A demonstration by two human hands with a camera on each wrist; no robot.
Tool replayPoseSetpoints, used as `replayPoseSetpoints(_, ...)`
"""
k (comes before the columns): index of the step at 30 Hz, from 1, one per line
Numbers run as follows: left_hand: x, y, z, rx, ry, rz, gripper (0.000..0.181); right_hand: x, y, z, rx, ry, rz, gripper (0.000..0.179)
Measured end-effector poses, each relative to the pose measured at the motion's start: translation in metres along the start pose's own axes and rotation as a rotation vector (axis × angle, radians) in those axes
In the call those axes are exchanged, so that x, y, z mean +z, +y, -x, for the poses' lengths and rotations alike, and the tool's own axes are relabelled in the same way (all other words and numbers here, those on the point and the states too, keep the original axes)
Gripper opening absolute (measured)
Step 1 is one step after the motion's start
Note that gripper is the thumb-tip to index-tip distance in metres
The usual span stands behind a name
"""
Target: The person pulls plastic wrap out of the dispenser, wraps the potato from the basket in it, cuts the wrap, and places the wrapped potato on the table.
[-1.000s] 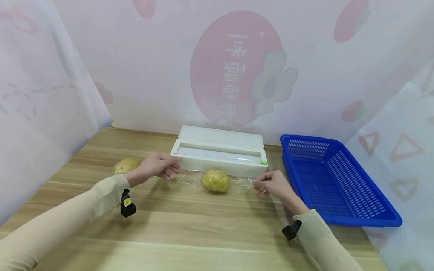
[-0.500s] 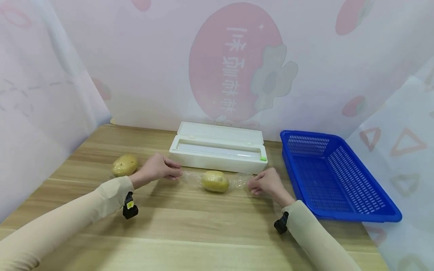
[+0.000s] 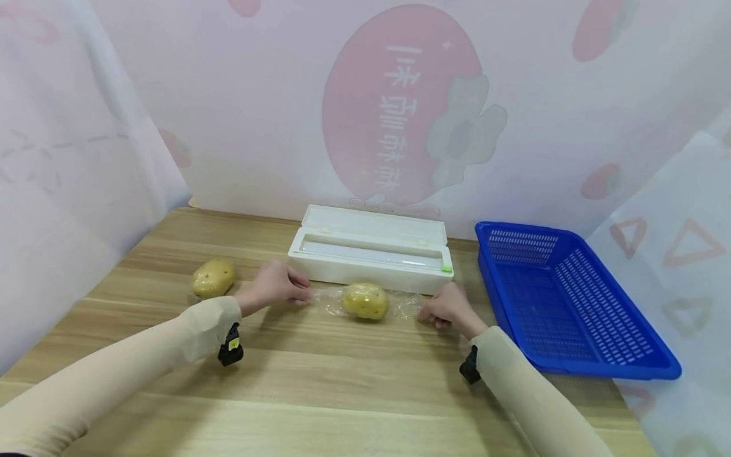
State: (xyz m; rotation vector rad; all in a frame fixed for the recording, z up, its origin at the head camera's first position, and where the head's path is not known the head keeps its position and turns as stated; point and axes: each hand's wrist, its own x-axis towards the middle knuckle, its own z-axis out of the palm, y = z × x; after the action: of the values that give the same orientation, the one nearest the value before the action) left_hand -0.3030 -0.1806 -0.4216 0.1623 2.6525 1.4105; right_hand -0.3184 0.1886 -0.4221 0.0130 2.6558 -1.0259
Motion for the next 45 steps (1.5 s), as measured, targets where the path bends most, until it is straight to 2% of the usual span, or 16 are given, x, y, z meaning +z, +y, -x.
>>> replayPoseSetpoints(9, 0.001, -0.004, -0.003, -0.006, 0.038, -0.035, 0.021, 0.000, 0.004, -0.005, 0.055, -0.038, -0.037, 0.037)
replayPoseSetpoints(20, -0.002, -0.006, 0.000, -0.081, 0.031, 0.088, 0.012, 0.001, 0.008, -0.007, 0.081, -0.049, -0.025, 0.038)
replayPoseSetpoints(24, -0.002, -0.005, 0.001, -0.078, 0.038, 0.085, 0.011, 0.002, 0.008, -0.009, 0.077, -0.028, -0.040, 0.037)
replayPoseSetpoints(28, -0.002, -0.004, 0.001, -0.054, 0.027, 0.045, 0.012, 0.005, 0.010, -0.008, -0.002, -0.006, -0.041, 0.024)
replayPoseSetpoints(31, -0.006, -0.005, 0.002, -0.025, 0.030, -0.006, 0.021, 0.005, 0.009, -0.004, -0.069, -0.013, -0.031, 0.015)
replayPoseSetpoints(34, -0.009, -0.001, 0.006, 0.009, 0.072, -0.079, 0.033, 0.001, 0.006, 0.004, -0.085, -0.015, -0.038, 0.018)
replayPoseSetpoints(37, -0.006, 0.011, 0.011, 0.096, 0.129, -0.146, 0.033, -0.005, 0.000, 0.017, -0.155, 0.072, -0.013, 0.022)
replayPoseSetpoints(41, 0.013, 0.036, 0.016, 0.262, 0.139, -0.175, 0.025, -0.006, -0.018, 0.028, -0.347, 0.237, -0.023, 0.018)
replayPoseSetpoints(43, 0.028, 0.049, 0.017, 0.322, 0.117, -0.168, 0.026, 0.000, -0.030, 0.028, -0.442, 0.269, -0.068, 0.017)
replayPoseSetpoints(45, 0.043, 0.056, 0.017, 0.341, 0.102, -0.204, 0.030, 0.010, -0.039, 0.027, -0.511, 0.270, -0.100, 0.017)
